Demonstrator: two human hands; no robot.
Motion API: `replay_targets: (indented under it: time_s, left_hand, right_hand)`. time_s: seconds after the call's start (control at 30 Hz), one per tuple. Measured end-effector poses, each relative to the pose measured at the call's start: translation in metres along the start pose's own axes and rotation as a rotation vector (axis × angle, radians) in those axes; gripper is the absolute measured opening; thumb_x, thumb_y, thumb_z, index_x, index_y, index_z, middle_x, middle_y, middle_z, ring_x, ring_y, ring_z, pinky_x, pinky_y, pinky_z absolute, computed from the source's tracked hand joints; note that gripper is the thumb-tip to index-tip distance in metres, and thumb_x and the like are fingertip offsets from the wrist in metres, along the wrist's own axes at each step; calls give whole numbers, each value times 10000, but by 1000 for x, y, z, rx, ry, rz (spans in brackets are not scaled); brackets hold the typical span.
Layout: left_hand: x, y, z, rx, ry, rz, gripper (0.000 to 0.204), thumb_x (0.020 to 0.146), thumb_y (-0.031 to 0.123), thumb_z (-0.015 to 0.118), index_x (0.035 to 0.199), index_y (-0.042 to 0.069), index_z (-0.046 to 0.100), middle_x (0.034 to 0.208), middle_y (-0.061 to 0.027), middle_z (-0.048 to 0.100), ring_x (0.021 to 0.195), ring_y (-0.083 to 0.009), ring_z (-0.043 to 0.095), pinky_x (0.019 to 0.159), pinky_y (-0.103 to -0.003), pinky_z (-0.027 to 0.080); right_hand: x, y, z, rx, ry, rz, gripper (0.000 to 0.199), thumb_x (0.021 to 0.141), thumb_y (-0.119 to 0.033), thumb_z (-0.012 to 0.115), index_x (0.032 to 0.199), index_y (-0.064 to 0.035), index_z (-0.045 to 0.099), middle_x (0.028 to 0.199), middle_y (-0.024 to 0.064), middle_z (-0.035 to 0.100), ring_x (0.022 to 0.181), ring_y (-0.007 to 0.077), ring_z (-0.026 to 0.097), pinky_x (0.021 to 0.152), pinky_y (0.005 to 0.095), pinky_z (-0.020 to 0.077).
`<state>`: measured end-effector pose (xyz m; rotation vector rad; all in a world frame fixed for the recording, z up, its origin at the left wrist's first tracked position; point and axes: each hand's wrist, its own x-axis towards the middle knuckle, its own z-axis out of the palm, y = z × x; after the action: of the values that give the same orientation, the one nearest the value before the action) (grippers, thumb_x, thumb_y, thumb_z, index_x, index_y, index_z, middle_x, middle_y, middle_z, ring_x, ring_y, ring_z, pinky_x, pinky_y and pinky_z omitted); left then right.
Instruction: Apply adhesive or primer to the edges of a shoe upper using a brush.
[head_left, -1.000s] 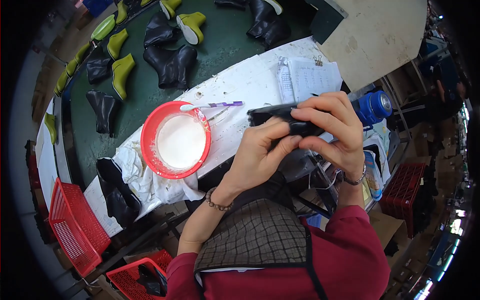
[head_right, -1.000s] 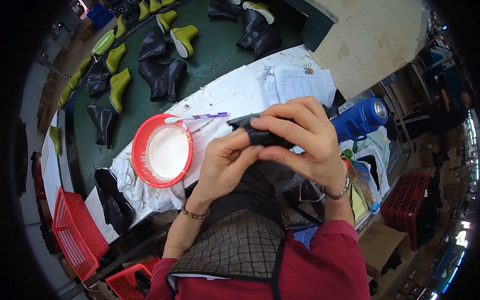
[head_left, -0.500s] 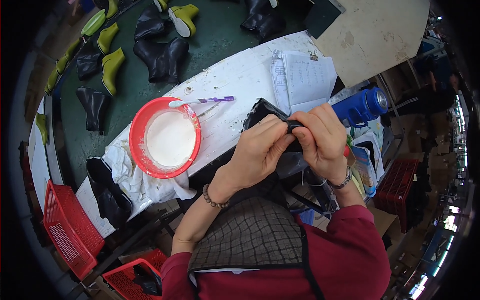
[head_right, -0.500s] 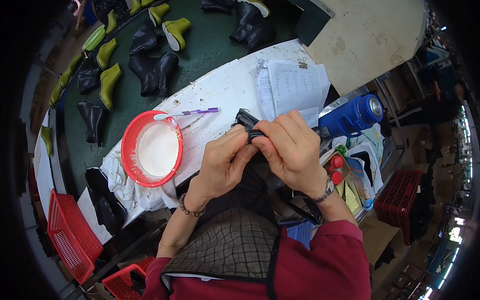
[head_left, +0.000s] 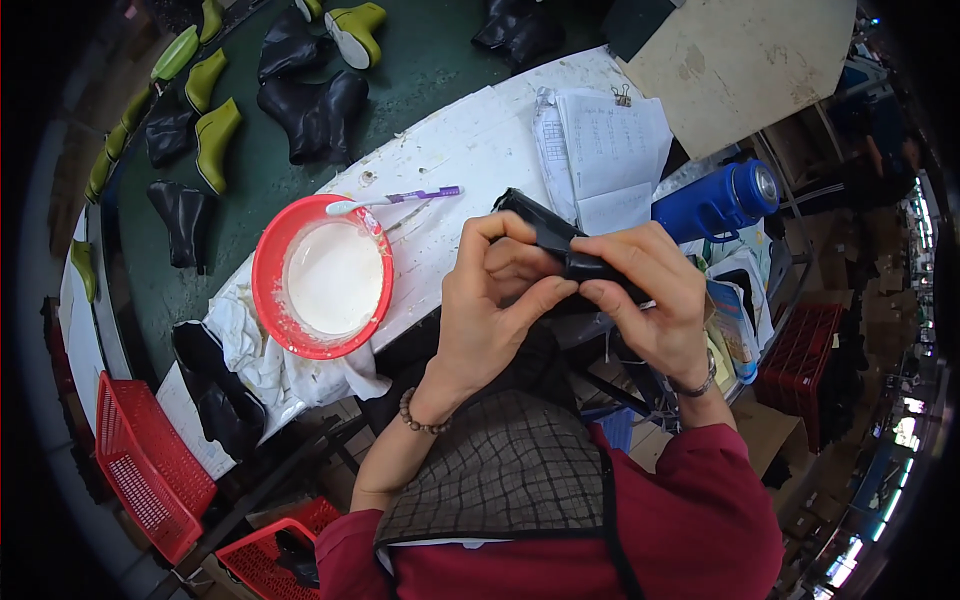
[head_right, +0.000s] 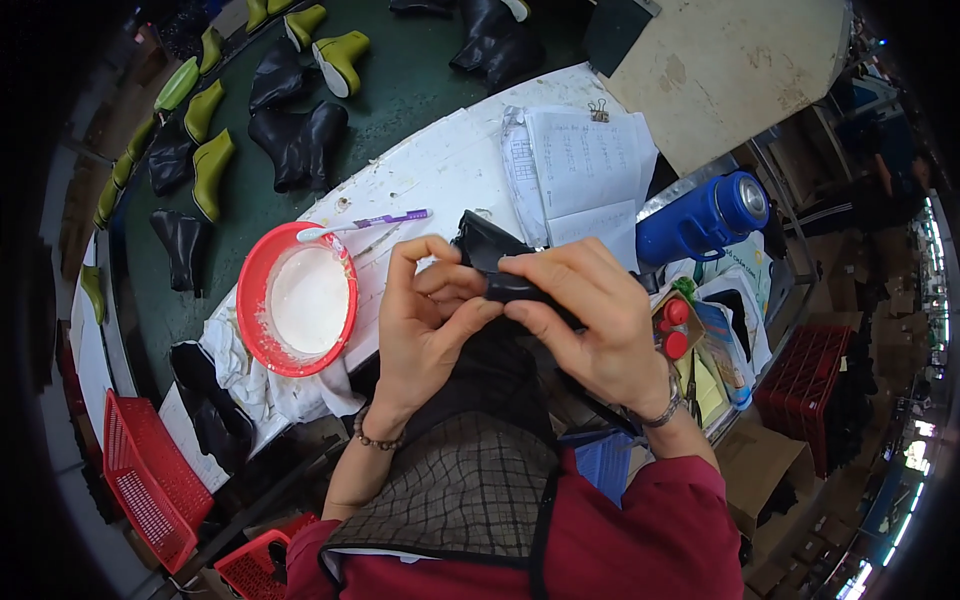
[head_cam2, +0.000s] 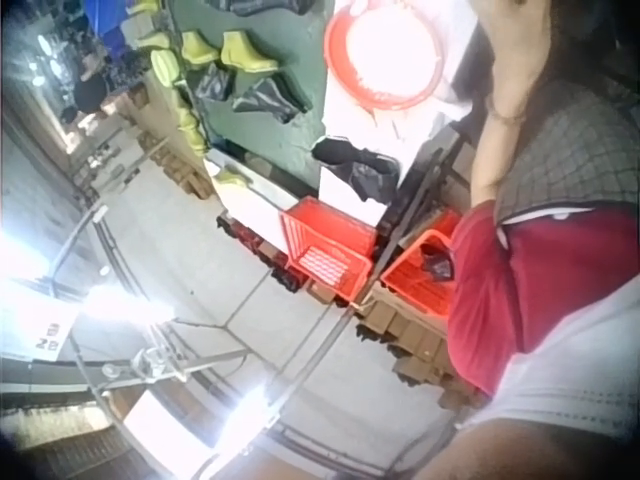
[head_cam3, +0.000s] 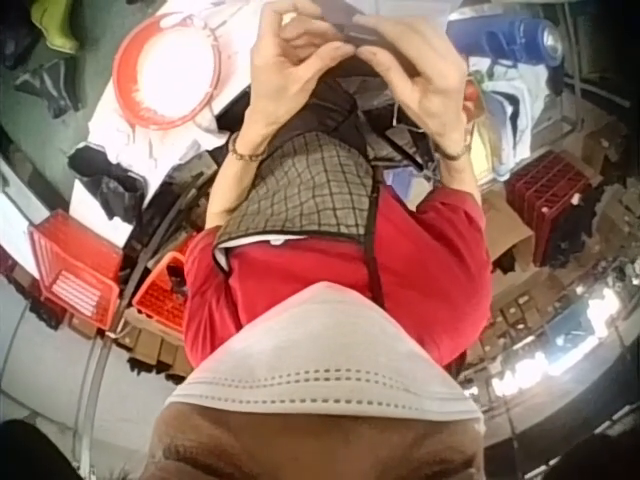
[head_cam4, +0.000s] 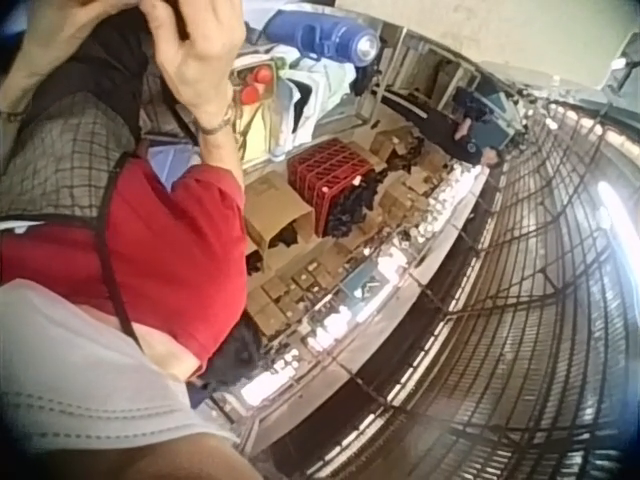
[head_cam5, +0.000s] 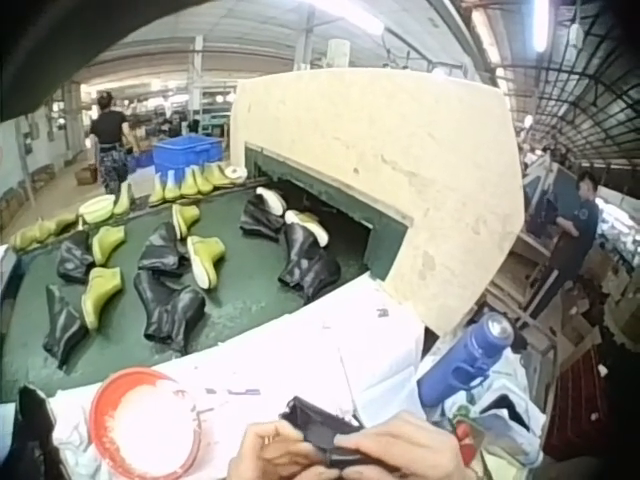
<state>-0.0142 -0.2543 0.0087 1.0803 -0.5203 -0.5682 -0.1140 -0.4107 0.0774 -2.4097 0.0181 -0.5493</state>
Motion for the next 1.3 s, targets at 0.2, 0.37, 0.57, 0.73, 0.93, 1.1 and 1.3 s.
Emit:
replay_targets:
  time_s: [0.2,0.37,0.57,0.73,0.93,1.1,1.3]
  left_hand:
    - [-3,3,-4,176,-68,56,273,969,22,657,1242,8,650,996,-64,736,895,-82,689,749,-213,544]
    - [-6,11,-3,42,-118,-13,253,944,-14,675,1195,-30,655,1032,-78,724,917,-111,696,801,-226,562]
    - [-12,-17,-15,-147,-40,46,179,928,-24,696,1105,-27,673,1012,-81,699,938,-126,673,836,-248,546]
    - [-13,-25,-26,-185,-73,121,153,927,-16,702,1080,-16,686,980,-69,681,886,-105,638,790,-230,515]
    - [-14,-21,-33,-108,1,152,156,923,-24,702,1078,-28,679,968,-68,676,786,-85,623,701,-196,501]
    - [-15,9,-45,46,-41,141,278,909,42,739,1172,-21,677,933,-51,691,789,-80,625,654,-196,478]
    - [-13,30,-43,443,-103,197,278,897,104,759,1161,31,716,862,-45,702,713,-95,614,630,-224,467]
  right_hand:
    - [-5,-4,5,104,69,121,341,772,-51,810,1092,1,708,969,128,681,846,282,647,722,342,517]
    - [-7,2,14,76,59,59,234,791,-70,798,977,11,683,873,128,646,761,287,634,671,339,506]
    - [-6,3,36,454,57,170,129,847,-42,753,936,39,708,809,56,609,744,137,574,659,244,426]
    - [-8,6,49,860,1,436,91,902,-58,728,924,29,714,784,-13,538,748,51,509,659,216,388]
    - [10,-10,30,136,2,85,192,826,-163,803,934,-25,725,835,50,656,742,187,609,682,299,440]
    - [6,-15,8,-93,-135,19,315,751,-261,837,966,-56,732,907,62,704,821,252,655,774,345,468]
    - [11,-20,9,-91,-149,-57,314,766,-206,826,1024,-59,724,898,59,675,813,251,648,733,349,468]
